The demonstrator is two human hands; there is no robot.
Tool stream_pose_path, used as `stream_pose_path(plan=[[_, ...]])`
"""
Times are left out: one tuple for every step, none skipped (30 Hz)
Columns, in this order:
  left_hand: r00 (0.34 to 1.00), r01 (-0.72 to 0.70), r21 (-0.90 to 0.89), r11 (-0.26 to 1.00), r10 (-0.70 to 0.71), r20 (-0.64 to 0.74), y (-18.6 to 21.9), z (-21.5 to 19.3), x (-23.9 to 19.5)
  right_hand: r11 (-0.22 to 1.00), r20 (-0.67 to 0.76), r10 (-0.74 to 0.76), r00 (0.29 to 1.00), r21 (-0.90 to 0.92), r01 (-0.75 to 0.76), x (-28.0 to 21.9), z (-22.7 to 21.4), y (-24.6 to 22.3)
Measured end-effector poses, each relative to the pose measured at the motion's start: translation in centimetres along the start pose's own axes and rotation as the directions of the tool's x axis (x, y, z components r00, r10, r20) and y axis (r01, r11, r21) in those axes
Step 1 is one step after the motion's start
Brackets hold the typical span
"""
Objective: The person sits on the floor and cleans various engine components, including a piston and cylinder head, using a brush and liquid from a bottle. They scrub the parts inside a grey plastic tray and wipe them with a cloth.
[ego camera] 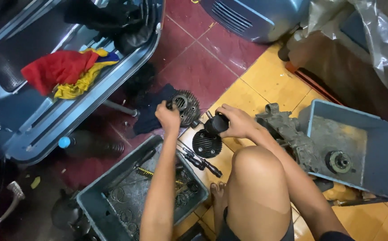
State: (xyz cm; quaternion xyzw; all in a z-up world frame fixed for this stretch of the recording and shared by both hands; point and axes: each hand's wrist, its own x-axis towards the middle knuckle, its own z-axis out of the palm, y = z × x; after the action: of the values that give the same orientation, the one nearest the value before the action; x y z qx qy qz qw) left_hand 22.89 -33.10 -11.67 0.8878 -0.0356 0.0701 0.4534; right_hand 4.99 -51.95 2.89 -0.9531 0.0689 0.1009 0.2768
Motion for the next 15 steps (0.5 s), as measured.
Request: stream_pose_path(plan=[[1.0, 0.004, 0.004, 1.0, -0.004, -0.001, -0.2, -0.1, 0.0, 1.0, 0.005, -0.002, 1.0, 0.002, 0.002, -0.1, -0.2, -0.2], [1.0, -0.03, -0.007, 1.0, 0.03, 0.002, -0.4, -0.2, 0.1, 1.0, -0.002, -0.012, 1.0, 0.0, 0.012, -0.2, -0.3, -0.3], [0.998, -0.067, -0.019, 0.998, 0.067, 0.004, -0.5, -0.1, 0.3, 1.0, -0.012, -0.021, 1.0, -0.004, 0.021, -0.2, -0.6, -0.5], [0.998, -0.066, -0.017, 0.998, 0.066, 0.002, -0.1, -0.7, 0.0, 1.0, -0.011, -0.024, 1.0, -0.003, 0.024, -0.3, -0.5, -0.6], [0.998, -0.059, -0.055, 0.997, 0.06, 0.019, 0.4, -1.2, -0.2, 1.0, -0.015, -0.022, 1.0, 0.013, 0.023, -0.4, -0.6, -0.7], [0.998, -0.052, -0.093, 0.994, 0.055, 0.036, 0.9, -1.6, -0.4, 0.999, -0.019, -0.021, 1.0, 0.028, 0.022, -0.4, -0.7, -0.7], [0.998, -0.054, -0.095, 0.994, 0.058, 0.038, 0.5, -1.3, -0.4, 0.999, -0.022, -0.018, 1.0, 0.028, 0.019, -0.6, -0.8, -0.7], [0.997, -0.073, -0.081, 0.994, 0.075, 0.029, 0.1, -1.1, -0.4, 0.999, -0.028, -0.022, 0.999, 0.039, 0.023, -0.7, -0.8, -0.8], [0.996, -0.088, -0.064, 0.994, 0.089, 0.018, -0.5, -1.0, -0.5, 0.998, -0.029, -0.028, 0.999, 0.051, 0.03, -0.8, -0.8, -0.9], [0.996, -0.087, -0.063, 0.994, 0.088, 0.019, -0.8, -1.2, -0.4, 0.998, -0.028, -0.028, 0.999, 0.052, 0.03, -0.8, -0.9, -1.0], [0.999, -0.036, -0.089, 0.995, 0.037, 0.011, -1.0, -1.3, -0.2, 0.999, -0.017, -0.035, 0.999, 0.039, 0.036, -0.8, -1.1, -1.1], [1.0, 0.015, -0.115, 0.993, -0.015, 0.005, -1.2, -1.6, -0.1, 0.999, -0.006, -0.042, 0.999, 0.026, 0.042, -0.7, -1.3, -1.3], [1.0, 0.011, -0.115, 0.993, -0.011, -0.003, -0.6, -2.9, -0.8, 0.998, -0.01, -0.049, 0.999, 0.024, 0.05, -0.6, -1.6, -1.5], [0.996, 0.087, -0.17, 0.982, -0.091, -0.019, 0.1, -4.3, -1.6, 0.998, 0.002, -0.058, 0.998, 0.013, 0.058, -0.6, -1.8, -1.9], [0.985, 0.156, -0.23, 0.961, -0.169, -0.041, 0.8, -5.9, -1.9, 0.997, 0.011, -0.076, 0.997, -0.003, 0.076, -0.1, -2.3, -2.4]])
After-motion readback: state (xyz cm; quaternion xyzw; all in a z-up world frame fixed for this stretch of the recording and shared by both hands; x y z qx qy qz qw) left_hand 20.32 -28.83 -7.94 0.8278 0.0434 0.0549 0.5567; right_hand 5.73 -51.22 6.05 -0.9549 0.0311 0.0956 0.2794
